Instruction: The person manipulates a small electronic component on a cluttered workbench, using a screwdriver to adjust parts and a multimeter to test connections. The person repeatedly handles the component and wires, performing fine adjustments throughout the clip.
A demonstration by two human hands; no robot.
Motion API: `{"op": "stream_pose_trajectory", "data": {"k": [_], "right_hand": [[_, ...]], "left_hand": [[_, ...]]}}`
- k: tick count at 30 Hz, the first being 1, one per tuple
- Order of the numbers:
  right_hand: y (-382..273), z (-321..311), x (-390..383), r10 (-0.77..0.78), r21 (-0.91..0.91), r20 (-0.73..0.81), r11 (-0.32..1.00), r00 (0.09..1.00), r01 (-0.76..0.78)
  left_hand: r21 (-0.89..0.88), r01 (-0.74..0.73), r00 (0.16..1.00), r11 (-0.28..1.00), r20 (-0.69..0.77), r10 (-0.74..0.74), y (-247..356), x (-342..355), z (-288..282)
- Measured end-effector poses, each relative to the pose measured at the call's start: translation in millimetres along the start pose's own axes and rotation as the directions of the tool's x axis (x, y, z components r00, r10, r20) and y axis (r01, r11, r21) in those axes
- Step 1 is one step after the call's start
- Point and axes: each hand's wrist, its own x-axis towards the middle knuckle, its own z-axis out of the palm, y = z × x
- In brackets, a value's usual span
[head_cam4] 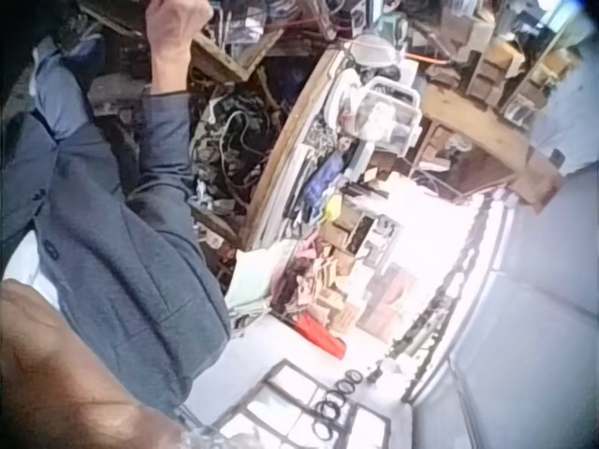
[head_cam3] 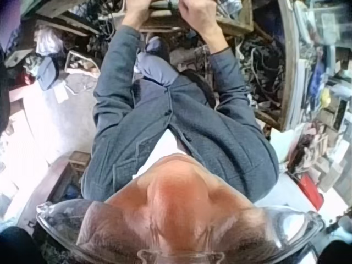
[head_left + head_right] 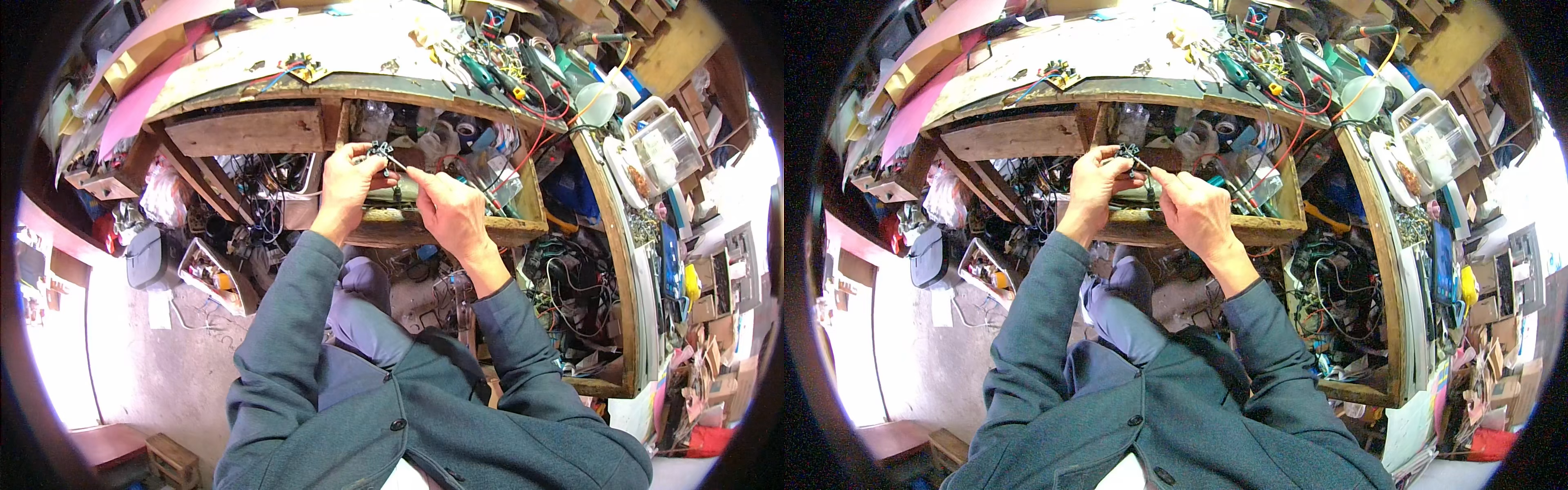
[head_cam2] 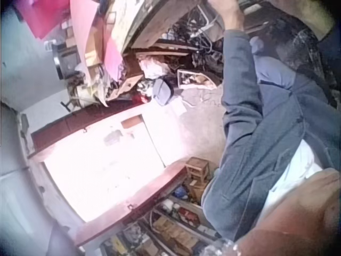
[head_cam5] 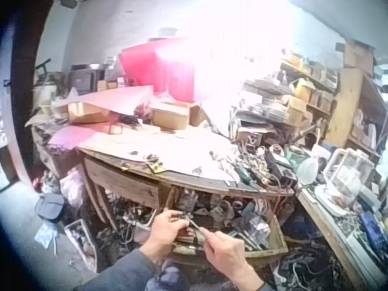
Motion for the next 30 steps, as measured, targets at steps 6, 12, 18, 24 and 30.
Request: {"op": "stream_pose_trajectory", "data": {"k": [6,12,18,24,30], "right_hand": [[0.6,-8.7,-3.2,-0.045,-0.027,-0.006,0.999,0.999,0.045],[-2.9,15.7,1.0,-0.036,0.014,-0.035,0.999,0.999,0.037],[-8.8,10.9,-6.0,-0.015,-0.019,-0.017,1.0,1.0,0.015],[-12.4,14.9,-4.5,0.024,0.092,-0.048,0.996,0.999,-0.019],[-9.1,13.9,-3.4,0.025,0.108,-0.048,0.994,0.999,-0.019]], "left_hand": [[0.01,-0.005,1.0,1.0,-0.013,0.005,-1.8,-1.7,5.3],[0.028,-0.059,0.998,0.998,-0.019,0.06,-3.3,3.6,0.2],[0.047,-0.057,0.996,0.997,-0.059,0.06,-4.6,0.7,2.7],[0.022,-0.07,0.994,0.997,-0.08,0.071,-7.0,-0.1,3.3],[-0.009,-0.057,0.997,0.998,-0.06,0.057,-4.4,1.4,1.6]]}}
